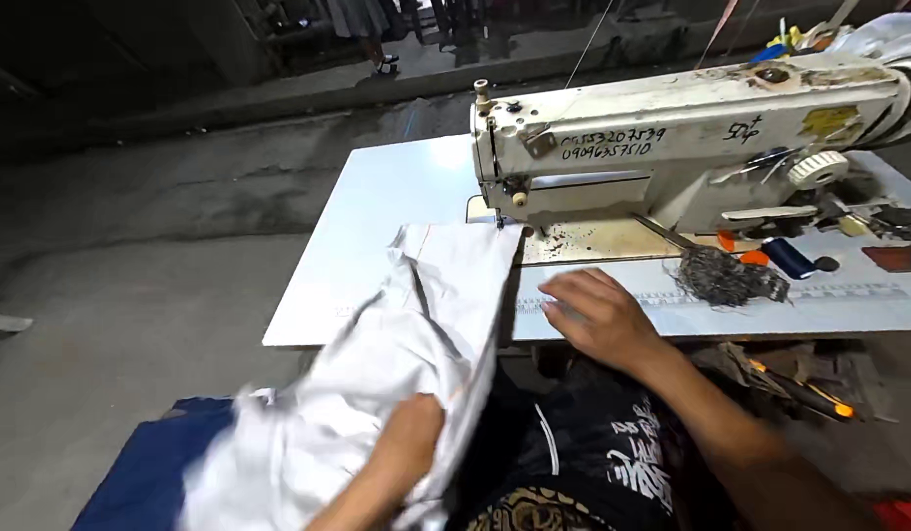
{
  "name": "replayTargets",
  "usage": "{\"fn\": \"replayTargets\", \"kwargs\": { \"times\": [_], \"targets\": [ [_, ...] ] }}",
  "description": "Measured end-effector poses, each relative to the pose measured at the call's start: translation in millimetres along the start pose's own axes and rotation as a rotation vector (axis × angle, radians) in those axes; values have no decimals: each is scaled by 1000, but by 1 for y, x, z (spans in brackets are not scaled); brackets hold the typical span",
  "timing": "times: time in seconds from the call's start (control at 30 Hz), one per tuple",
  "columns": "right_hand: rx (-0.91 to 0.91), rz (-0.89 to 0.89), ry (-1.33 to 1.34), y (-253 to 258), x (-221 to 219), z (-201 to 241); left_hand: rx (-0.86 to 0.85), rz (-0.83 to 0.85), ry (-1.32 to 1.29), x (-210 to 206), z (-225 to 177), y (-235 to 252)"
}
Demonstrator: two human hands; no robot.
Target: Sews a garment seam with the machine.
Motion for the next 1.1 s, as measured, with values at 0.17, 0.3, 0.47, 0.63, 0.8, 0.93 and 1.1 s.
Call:
{"fn": "replayTargets", "kwargs": {
  "times": [0.17, 0.3, 0.47, 0.63, 0.8, 0.93, 1.1],
  "targets": [
    [-417, 434, 250, 2, -45, -55, -157, 167, -253, -82, -102, 37],
    [-500, 456, 143, -20, -56, -60, -195, 290, -380, -96, -105, 54],
    [-196, 287, -44, -7, -28, -52, -206, -222, -510, -25, 4, 39],
    [28, 390, -3, 21, -47, -56, 105, -318, -1098, -32, 106, 102],
    [56, 614, 42, 10, -86, -41, -93, -588, -1300, 2, 86, 72],
    [28, 582, -74, -3, -86, -12, 90, -896, -678, 66, 108, 40],
    [11, 573, -145, -9, -84, -7, -175, -983, -258, 94, 48, 54]
  ]
}}
Point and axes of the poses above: each hand's wrist, its own y-axis towards the middle knuckle, its own x-axis out of the back of the hand, z = x × y, the point moved 10 cm from there along y, towards the middle knuckle, and after that the axes turned 12 degrees about x, right-handed, at the moved point
